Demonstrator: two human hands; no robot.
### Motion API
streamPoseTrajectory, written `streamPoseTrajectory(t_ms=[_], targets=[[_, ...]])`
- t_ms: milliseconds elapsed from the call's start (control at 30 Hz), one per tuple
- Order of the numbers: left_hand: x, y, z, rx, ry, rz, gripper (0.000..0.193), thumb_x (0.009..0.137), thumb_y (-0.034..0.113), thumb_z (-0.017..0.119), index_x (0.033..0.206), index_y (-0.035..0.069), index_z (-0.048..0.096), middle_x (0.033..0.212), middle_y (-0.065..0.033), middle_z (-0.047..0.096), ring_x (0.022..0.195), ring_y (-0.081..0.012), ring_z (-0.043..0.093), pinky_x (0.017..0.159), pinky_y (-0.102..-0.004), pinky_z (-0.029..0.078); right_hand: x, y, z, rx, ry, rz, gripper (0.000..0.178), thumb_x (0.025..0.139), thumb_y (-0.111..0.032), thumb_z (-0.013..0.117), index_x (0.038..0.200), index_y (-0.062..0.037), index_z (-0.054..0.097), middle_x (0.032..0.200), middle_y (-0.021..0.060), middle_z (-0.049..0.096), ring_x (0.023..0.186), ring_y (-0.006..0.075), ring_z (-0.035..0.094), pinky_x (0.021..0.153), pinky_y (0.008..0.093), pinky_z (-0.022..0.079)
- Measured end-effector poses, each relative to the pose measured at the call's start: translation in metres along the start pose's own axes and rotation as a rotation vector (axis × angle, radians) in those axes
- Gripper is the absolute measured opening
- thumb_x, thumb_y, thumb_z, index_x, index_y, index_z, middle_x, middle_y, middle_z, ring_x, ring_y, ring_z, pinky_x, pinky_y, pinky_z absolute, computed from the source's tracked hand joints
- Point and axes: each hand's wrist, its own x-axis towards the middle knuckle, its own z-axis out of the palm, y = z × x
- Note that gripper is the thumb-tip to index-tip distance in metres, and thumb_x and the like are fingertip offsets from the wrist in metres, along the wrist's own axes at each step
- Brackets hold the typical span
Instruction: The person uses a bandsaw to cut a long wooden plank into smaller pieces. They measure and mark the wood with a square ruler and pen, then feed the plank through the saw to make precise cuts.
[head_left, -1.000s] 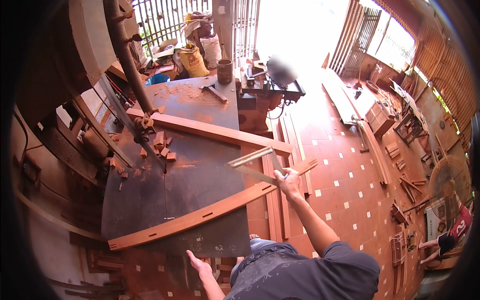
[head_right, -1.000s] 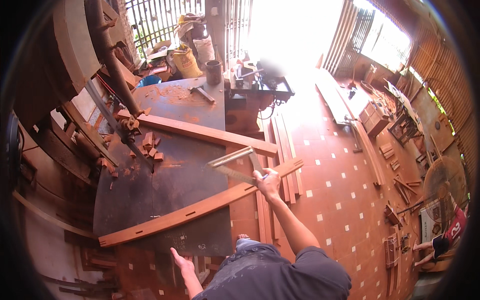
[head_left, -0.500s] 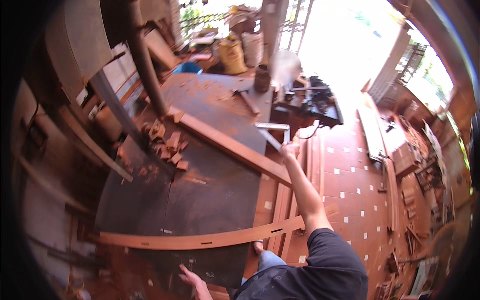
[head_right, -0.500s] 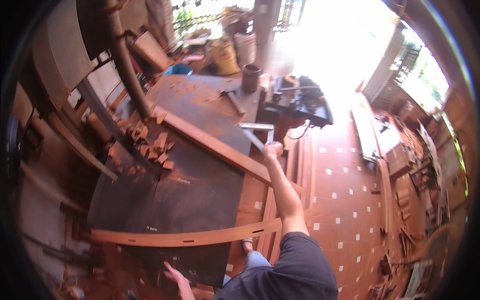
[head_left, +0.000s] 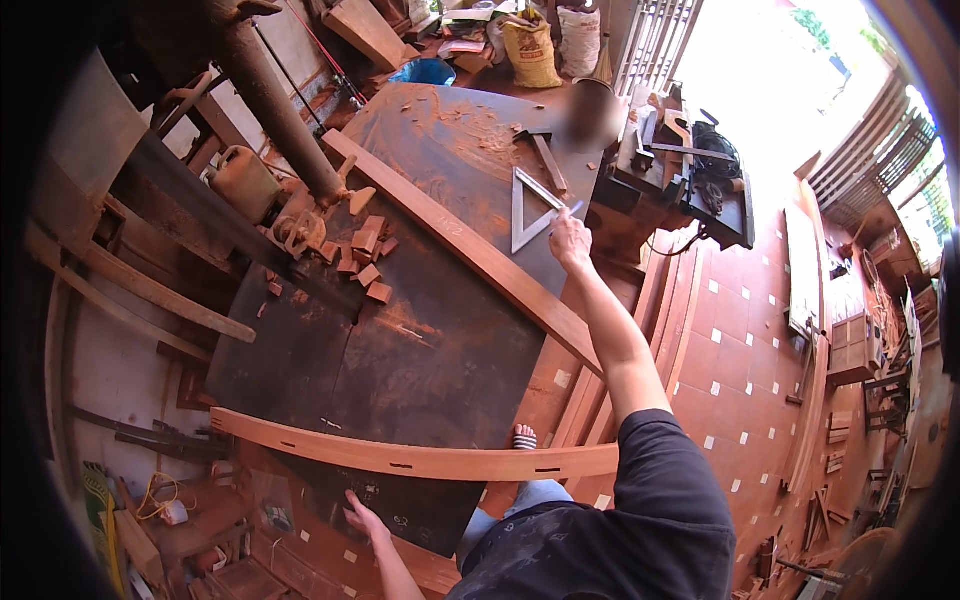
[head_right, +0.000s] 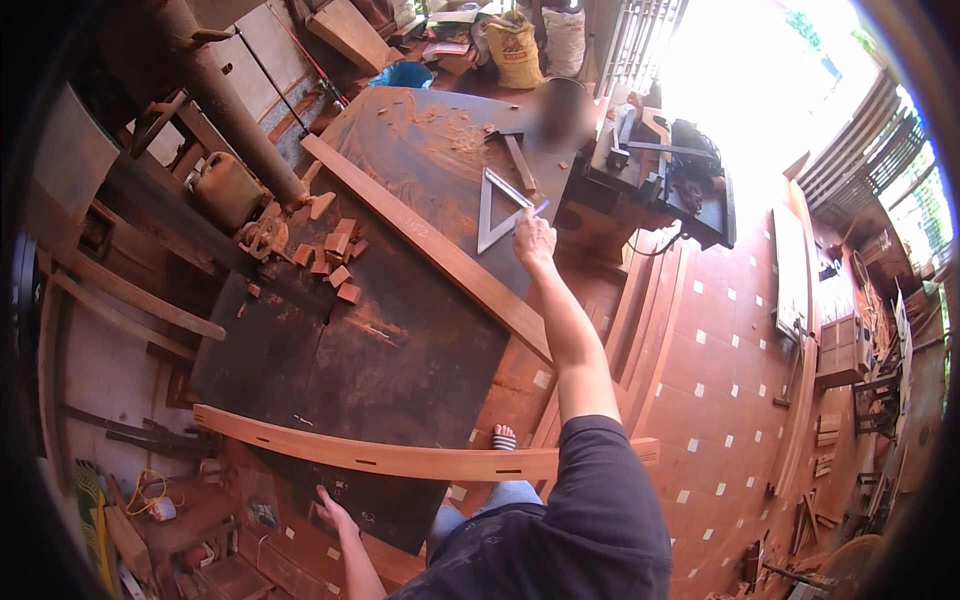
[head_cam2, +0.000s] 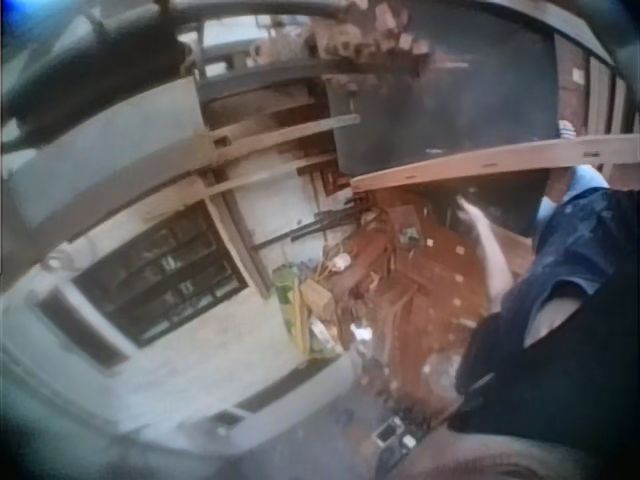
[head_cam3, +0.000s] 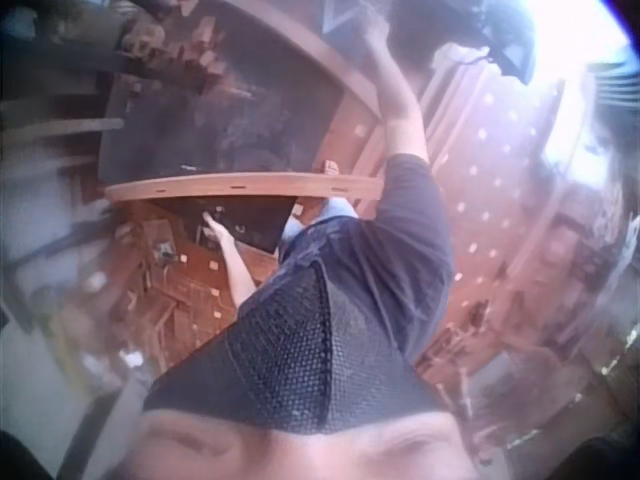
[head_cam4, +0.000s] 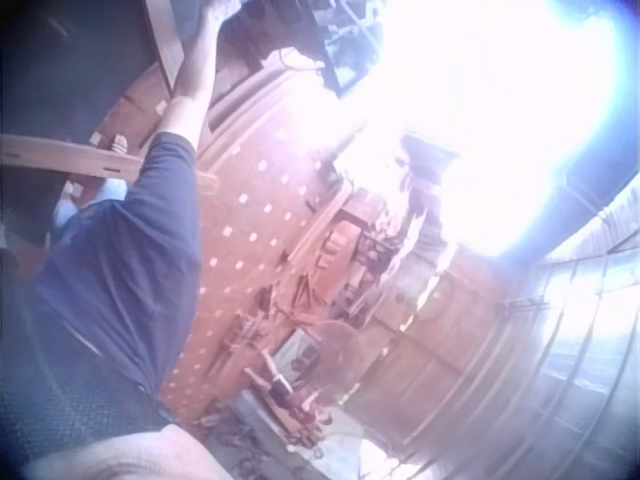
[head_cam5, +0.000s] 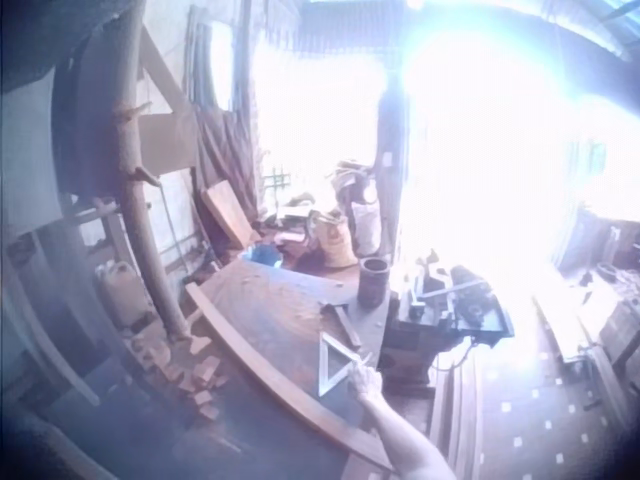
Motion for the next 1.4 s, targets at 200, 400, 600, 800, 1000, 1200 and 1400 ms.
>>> streamPoseTrajectory(t_ms=[200, 400, 600, 800, 1000, 1200, 1400], targets=[[0.008, -0.003, 0.007, 0.046, 0.008, -0.004, 0.071, 0.106, 0.051, 0.06, 0.147, -0.006, 0.056, 0.143, -0.0216, 0.064, 0.119, -0.0329, 0.067, 0.099, -0.0415, 0.058, 0.048, 0.0, 0.026, -0.114, -0.056, -0.555, 0.023, 0.098, -0.014, 0.061, 0.119, -0.0048, 0.055, 0.089, 0.0196, 0.072, 0.092, 0.0404, 0.073, 0.073, 0.0544, 0.056], [0.008, -0.002, -0.001, -0.033, -0.02, 0.031, 0.073, 0.106, 0.052, 0.06, 0.149, -0.007, 0.053, 0.142, -0.0235, 0.064, 0.118, -0.0325, 0.068, 0.098, -0.0412, 0.059, 0.073, -0.054, 0.038, -0.338, -0.122, -0.533, 0.02, 0.103, -0.017, 0.051, 0.117, -0.0086, 0.064, 0.094, 0.0148, 0.077, 0.093, 0.0314, 0.078, 0.074, 0.0474, 0.06], [0.001, 0.009, 0.001, 0.022, 0.014, -0.024, 0.083, 0.103, 0.057, 0.063, 0.149, -0.011, 0.051, 0.144, -0.0262, 0.062, 0.125, -0.0338, 0.065, 0.105, -0.0413, 0.055, 0.079, -0.044, 0.042, -0.304, -0.168, -0.543, 0.021, 0.104, -0.016, 0.05, 0.113, -0.0103, 0.068, 0.092, 0.0155, 0.077, 0.088, 0.034, 0.078, 0.073, 0.0467, 0.061], [0.002, 0.002, 0.01, -0.039, -0.001, -0.011, 0.077, 0.104, 0.052, 0.064, 0.147, -0.01, 0.054, 0.147, -0.0251, 0.062, 0.131, -0.0349, 0.062, 0.111, -0.0415, 0.049, 0.094, -0.047, 0.063, -0.043, -0.093, -0.152, 0.033, 0.096, -0.023, 0.066, 0.124, -0.0064, 0.062, 0.112, 0.0245, 0.074, 0.109, 0.0409, 0.073, 0.091, 0.0496, 0.06], [0.003, -0.016, -0.016, 0.124, 0.131, 0.05, 0.07, 0.104, 0.048, 0.067, 0.143, -0.009, 0.059, 0.146, -0.0233, 0.064, 0.133, -0.033, 0.061, 0.115, -0.0417, 0.043, 0.081, -0.066, 0.117, -0.092, -0.09, -0.066, 0.078, 0.078, -0.052, 0.089, 0.125, 0.0047, 0.064, 0.127, 0.0255, 0.071, 0.12, 0.0404, 0.069, 0.102, 0.049, 0.057], [0.022, -0.012, 0.021, 0.051, 0.103, 0.013, 0.064, 0.101, 0.05, 0.071, 0.133, -0.006, 0.066, 0.133, -0.0195, 0.072, 0.125, -0.0316, 0.066, 0.11, -0.0411, 0.047, 0.15, 0.027, 0.098, 0.022, -0.168, -0.12, 0.075, 0.071, -0.057, 0.084, 0.106, 0.009, 0.078, 0.101, 0.0251, 0.079, 0.094, 0.0357, 0.078, 0.078, 0.0481, 0.06], [0.016, -0.025, -0.013, -0.008, 0.058, 0.001, 0.073, 0.097, 0.05, 0.076, 0.141, -0.005, 0.057, 0.14, -0.0231, 0.065, 0.129, -0.036, 0.061, 0.111, -0.0422, 0.046, 0.065, -0.013, 0.039, -0.112, -0.121, -0.103, 0.055, 0.077, -0.042, 0.077, 0.102, 0.0068, 0.079, 0.101, 0.0304, 0.077, 0.099, 0.042, 0.077, 0.092, 0.0495, 0.059]])
